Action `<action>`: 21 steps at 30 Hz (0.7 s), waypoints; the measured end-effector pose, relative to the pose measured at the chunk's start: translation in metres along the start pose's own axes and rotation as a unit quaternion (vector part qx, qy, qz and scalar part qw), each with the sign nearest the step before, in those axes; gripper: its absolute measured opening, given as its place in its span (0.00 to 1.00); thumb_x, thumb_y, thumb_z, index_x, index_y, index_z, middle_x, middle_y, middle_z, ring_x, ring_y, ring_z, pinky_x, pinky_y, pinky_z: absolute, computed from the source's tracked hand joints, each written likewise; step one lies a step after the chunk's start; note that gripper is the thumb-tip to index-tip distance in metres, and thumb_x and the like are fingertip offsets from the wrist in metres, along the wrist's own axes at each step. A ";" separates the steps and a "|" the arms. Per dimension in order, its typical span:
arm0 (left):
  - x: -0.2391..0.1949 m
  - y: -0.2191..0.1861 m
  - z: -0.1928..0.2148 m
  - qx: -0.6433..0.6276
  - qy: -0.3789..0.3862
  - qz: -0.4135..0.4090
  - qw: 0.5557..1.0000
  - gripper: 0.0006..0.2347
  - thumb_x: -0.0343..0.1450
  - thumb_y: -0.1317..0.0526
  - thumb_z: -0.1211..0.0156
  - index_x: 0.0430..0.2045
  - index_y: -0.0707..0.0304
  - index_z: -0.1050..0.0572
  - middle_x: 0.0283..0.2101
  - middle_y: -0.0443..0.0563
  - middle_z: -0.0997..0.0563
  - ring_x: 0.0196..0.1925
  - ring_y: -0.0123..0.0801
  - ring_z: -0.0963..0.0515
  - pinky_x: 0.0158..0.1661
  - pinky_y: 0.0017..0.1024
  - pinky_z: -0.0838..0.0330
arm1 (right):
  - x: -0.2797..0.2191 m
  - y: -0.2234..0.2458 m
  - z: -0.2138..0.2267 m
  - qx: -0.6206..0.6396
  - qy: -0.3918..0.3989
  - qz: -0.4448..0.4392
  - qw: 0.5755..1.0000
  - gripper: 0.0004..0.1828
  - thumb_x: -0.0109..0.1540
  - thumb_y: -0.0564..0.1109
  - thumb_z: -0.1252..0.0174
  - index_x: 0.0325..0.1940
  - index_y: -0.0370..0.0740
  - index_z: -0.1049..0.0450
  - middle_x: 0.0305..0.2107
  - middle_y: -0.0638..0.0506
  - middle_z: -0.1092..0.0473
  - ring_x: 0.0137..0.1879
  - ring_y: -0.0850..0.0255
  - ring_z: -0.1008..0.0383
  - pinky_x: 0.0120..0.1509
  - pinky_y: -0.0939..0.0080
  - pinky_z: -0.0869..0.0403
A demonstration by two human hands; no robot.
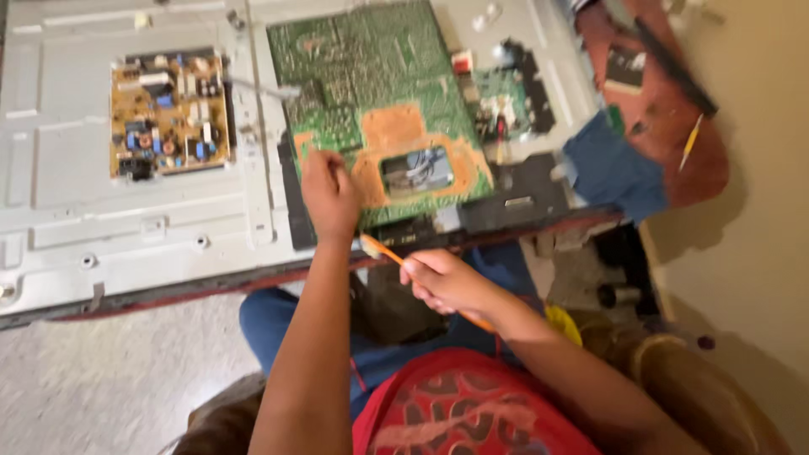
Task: The person cleans a green circuit board using an orange plastic tool to scrape the surface and a screwdriver to remove debris from small holes. The person works on the board placed on a table, alternating between scraping and using the screwdriver.
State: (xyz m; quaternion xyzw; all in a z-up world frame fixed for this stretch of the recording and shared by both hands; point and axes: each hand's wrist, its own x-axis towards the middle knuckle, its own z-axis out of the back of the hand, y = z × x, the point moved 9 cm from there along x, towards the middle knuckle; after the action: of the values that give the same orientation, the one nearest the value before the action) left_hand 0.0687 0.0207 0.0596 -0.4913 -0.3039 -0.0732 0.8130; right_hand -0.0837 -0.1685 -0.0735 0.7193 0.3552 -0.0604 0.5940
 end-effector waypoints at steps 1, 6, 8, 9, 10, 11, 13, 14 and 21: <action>0.005 0.002 -0.001 -0.010 0.002 0.009 1.000 0.02 0.71 0.73 0.50 0.33 0.70 0.29 0.32 0.63 0.26 0.36 0.56 0.25 0.40 0.44 0.31 | -0.002 0.014 0.014 0.033 -0.032 0.034 0.998 0.06 0.69 0.44 0.49 0.45 0.41 0.29 0.21 0.58 0.37 0.20 0.71 0.43 0.20 0.71 0.45; 0.002 0.007 0.005 -0.065 -0.010 0.032 0.997 0.04 0.72 0.72 0.54 0.32 0.70 0.30 0.34 0.60 0.25 0.34 0.48 0.24 0.38 0.39 0.29 | -0.079 0.065 0.108 0.028 -0.347 0.295 0.890 0.17 0.58 0.32 0.50 0.49 0.40 0.30 0.25 0.58 0.36 0.22 0.72 0.40 0.20 0.71 0.42; 0.005 0.006 0.003 -0.059 -0.012 0.025 0.998 0.03 0.73 0.72 0.53 0.32 0.70 0.30 0.33 0.61 0.25 0.34 0.48 0.24 0.38 0.39 0.29 | -0.107 0.069 0.133 0.052 -0.449 0.342 0.824 0.12 0.63 0.35 0.55 0.49 0.40 0.31 0.25 0.57 0.36 0.22 0.71 0.40 0.21 0.70 0.41; 0.006 0.008 0.001 -0.058 -0.012 0.028 0.998 0.03 0.73 0.72 0.53 0.33 0.70 0.30 0.33 0.60 0.25 0.35 0.49 0.24 0.38 0.39 0.29 | -0.114 0.069 0.139 0.065 -0.471 0.362 0.802 0.09 0.68 0.38 0.57 0.49 0.41 0.31 0.25 0.57 0.36 0.23 0.72 0.40 0.22 0.71 0.40; 0.006 0.009 0.000 -0.058 -0.012 0.032 0.998 0.03 0.73 0.72 0.53 0.33 0.70 0.30 0.33 0.60 0.25 0.35 0.49 0.23 0.38 0.40 0.29 | -0.118 0.068 0.141 0.078 -0.491 0.381 0.780 0.08 0.74 0.41 0.58 0.49 0.42 0.32 0.25 0.57 0.36 0.23 0.72 0.39 0.24 0.72 0.39; 0.004 0.009 0.002 -0.051 -0.016 0.019 0.998 0.03 0.73 0.72 0.53 0.33 0.70 0.29 0.33 0.61 0.25 0.36 0.49 0.24 0.39 0.40 0.29 | -0.113 0.070 0.130 0.027 -0.476 0.389 0.789 0.08 0.74 0.39 0.58 0.49 0.41 0.32 0.26 0.57 0.35 0.26 0.72 0.38 0.27 0.72 0.37; 0.003 0.006 0.004 -0.036 -0.024 -0.008 0.999 0.04 0.72 0.72 0.53 0.32 0.69 0.29 0.33 0.62 0.25 0.36 0.51 0.24 0.40 0.41 0.30 | -0.096 0.071 0.101 -0.073 -0.439 0.404 0.799 0.09 0.74 0.34 0.57 0.50 0.40 0.31 0.28 0.57 0.35 0.30 0.73 0.37 0.34 0.72 0.34; 0.003 0.007 0.004 -0.029 -0.023 -0.008 0.999 0.03 0.72 0.72 0.53 0.32 0.69 0.29 0.34 0.62 0.25 0.37 0.51 0.24 0.40 0.40 0.30 | -0.073 0.068 0.078 -0.102 -0.367 0.391 0.838 0.13 0.64 0.31 0.56 0.47 0.39 0.29 0.30 0.56 0.33 0.32 0.71 0.34 0.36 0.71 0.32; 0.004 0.013 0.002 -0.079 -0.011 0.041 0.996 0.03 0.73 0.72 0.54 0.32 0.69 0.31 0.34 0.59 0.23 0.36 0.47 0.22 0.41 0.37 0.28 | 0.000 -0.003 -0.033 -0.165 -0.084 0.228 0.956 0.13 0.62 0.29 0.50 0.44 0.40 0.27 0.24 0.58 0.34 0.29 0.69 0.35 0.32 0.67 0.35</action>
State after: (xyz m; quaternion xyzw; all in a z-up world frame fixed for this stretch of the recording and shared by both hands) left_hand 0.0764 0.0300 0.0523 -0.5666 -0.2861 -0.0583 0.7706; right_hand -0.0963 -0.1391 -0.0667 0.6651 0.1357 0.0759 0.7304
